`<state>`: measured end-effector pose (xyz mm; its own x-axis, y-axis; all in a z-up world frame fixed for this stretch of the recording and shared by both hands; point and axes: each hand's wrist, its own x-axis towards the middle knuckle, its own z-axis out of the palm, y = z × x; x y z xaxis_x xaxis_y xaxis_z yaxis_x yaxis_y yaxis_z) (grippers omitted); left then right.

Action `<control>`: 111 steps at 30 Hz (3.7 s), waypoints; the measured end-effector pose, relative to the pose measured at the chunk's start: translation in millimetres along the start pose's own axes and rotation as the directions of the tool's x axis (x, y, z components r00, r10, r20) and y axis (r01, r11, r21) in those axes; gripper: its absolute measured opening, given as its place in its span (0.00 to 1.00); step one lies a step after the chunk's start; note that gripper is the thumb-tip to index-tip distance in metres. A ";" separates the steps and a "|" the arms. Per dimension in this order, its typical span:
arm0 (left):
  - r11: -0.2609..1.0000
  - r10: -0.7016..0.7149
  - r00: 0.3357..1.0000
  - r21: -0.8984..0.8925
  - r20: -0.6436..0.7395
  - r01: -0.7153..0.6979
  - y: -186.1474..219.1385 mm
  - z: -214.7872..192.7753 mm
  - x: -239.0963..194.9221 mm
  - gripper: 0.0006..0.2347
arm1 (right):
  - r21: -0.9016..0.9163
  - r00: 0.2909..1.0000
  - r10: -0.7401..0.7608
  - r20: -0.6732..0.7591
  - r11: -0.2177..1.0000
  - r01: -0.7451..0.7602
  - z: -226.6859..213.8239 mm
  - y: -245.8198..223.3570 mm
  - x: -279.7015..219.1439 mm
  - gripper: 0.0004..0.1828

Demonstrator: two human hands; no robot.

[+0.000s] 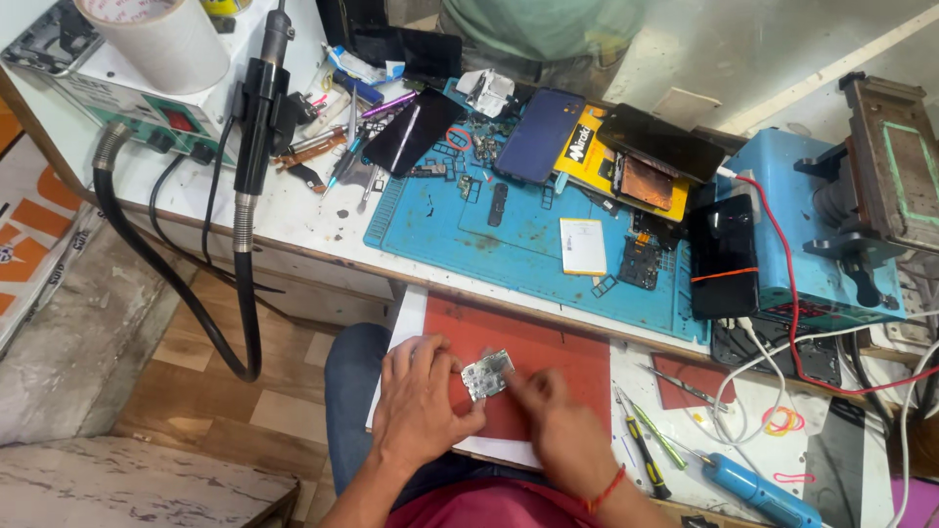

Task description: The person uses a small tool to scrape and clean a circuit board placed on a red mat, then applies heat with a hot air gun to the same board. The person repeatedly scrapes different areas of the board and adjusts its position during the process.

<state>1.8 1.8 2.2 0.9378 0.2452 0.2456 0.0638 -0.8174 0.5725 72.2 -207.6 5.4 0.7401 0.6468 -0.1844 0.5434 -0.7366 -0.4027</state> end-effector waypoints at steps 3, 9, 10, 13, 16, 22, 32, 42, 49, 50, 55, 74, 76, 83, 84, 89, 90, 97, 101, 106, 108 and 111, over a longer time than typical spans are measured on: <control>1.000 0.000 0.999 0.005 -0.043 0.000 0.2 3.2 -4.2 0.20 | 0.074 0.998 -0.041 -0.051 0.996 0.045 -7.1 2.2 5.3 0.37; 1.000 0.002 0.999 0.003 -0.055 -0.002 0.2 5.7 -4.7 0.19 | 0.029 0.999 0.046 -0.013 0.999 -0.045 -13.4 -3.0 4.5 0.34; 1.000 0.004 0.998 -0.004 -0.064 -0.004 0.3 5.5 -4.6 0.19 | 0.033 0.999 -0.026 0.025 0.999 0.026 -13.9 -2.0 4.7 0.35; 1.000 0.012 0.998 0.000 -0.059 -0.012 -2.1 3.9 -1.1 0.20 | 0.057 0.990 -0.129 0.061 0.990 0.126 -11.8 -0.1 5.1 0.36; 1.000 0.011 0.999 0.010 -0.043 -0.011 -1.1 5.2 -7.9 0.20 | 0.036 0.998 -0.058 0.016 0.998 0.057 -8.4 0.3 -1.6 0.34; 0.999 0.039 0.997 0.013 -0.067 -0.038 -4.5 4.5 -1.6 0.22 | -0.012 0.991 -0.136 0.003 0.991 0.136 -12.9 -7.8 4.1 0.36; 0.998 0.065 0.992 -0.017 -0.108 -0.067 -11.8 15.4 -16.0 0.18 | -0.006 0.984 -0.175 0.031 0.985 0.175 -16.2 -12.1 -0.5 0.34; 0.998 0.052 0.996 -0.028 -0.079 -0.054 -10.7 9.9 -16.5 0.22 | 0.014 0.987 -0.143 -0.070 0.989 0.144 -11.5 -21.3 0.7 0.34; 0.998 0.046 0.994 -0.032 -0.097 -0.050 -12.0 12.5 -17.6 0.24 | 0.028 0.974 -0.225 0.003 0.974 0.225 -6.4 -18.4 -1.9 0.33; 0.998 0.047 0.994 -0.028 -0.100 -0.050 -10.2 14.1 -17.2 0.23 | 0.023 0.967 -0.255 0.024 0.967 0.254 -8.6 -15.1 -4.7 0.33; 0.995 0.091 0.990 -0.031 -0.110 -0.095 -14.5 10.8 -14.4 0.20 | 0.019 0.958 -0.277 -0.074 0.960 0.279 -17.3 -3.9 -3.5 0.37; 0.994 0.107 0.987 0.007 -0.119 -0.107 -13.4 11.0 -14.5 0.18 | 0.054 0.979 -0.201 -0.042 0.978 0.204 -13.4 -2.0 -2.0 0.33; 0.994 0.111 0.985 -0.001 -0.130 -0.113 -12.2 13.5 -10.9 0.19 | 0.027 0.985 -0.166 -0.053 0.986 0.167 -14.6 1.6 1.2 0.33; 0.994 0.107 0.984 -0.017 -0.145 -0.110 -11.4 12.4 -11.8 0.18 | -0.019 0.982 -0.190 0.017 0.982 0.190 -13.6 -0.7 4.8 0.36; 0.993 0.109 0.983 -0.020 -0.148 -0.113 -11.4 12.4 -10.7 0.18 | -0.009 0.967 -0.251 0.043 0.968 0.252 -13.3 -0.6 6.2 0.37; 0.995 0.103 0.986 -0.004 -0.131 -0.104 -10.7 13.3 -16.0 0.18 | -0.052 0.983 -0.182 -0.027 0.982 0.180 -7.7 -1.1 -1.3 0.37; 0.994 0.110 0.984 -0.010 -0.140 -0.113 -10.4 14.8 -14.8 0.18 | -0.072 0.979 -0.196 -0.049 0.979 0.192 -10.4 -1.0 0.4 0.37; 0.996 0.085 0.992 -0.023 -0.090 -0.088 -14.5 19.0 -18.9 0.20 | -0.059 0.989 -0.147 -0.028 0.988 0.145 -14.2 -7.9 7.5 0.34; 0.995 0.096 0.991 -0.016 -0.088 -0.098 -4.8 3.3 -12.0 0.21 | 0.010 0.986 -0.155 0.067 0.988 0.155 -9.0 -10.1 1.4 0.33; 0.992 0.126 0.978 -0.008 -0.167 -0.129 -0.2 1.6 -5.8 0.20 | 0.071 0.994 -0.111 0.001 0.991 0.111 -1.1 3.8 9.2 0.33; 0.993 0.107 0.987 -0.033 -0.121 -0.112 -4.7 3.1 -9.5 0.19 | 0.088 0.996 -0.085 0.026 0.993 0.083 2.2 1.4 6.7 0.33; 0.993 0.108 0.985 -0.033 -0.134 -0.114 -9.3 9.4 -9.7 0.19 | 0.013 0.999 -0.023 0.036 1.000 0.023 -3.8 0.9 7.5 0.32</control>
<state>-4.7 2.2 -12.9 0.8850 0.2229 0.4089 -0.0545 -0.8225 0.5662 79.8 -204.2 7.1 0.7125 0.6704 -0.2072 0.5549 -0.7190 -0.4185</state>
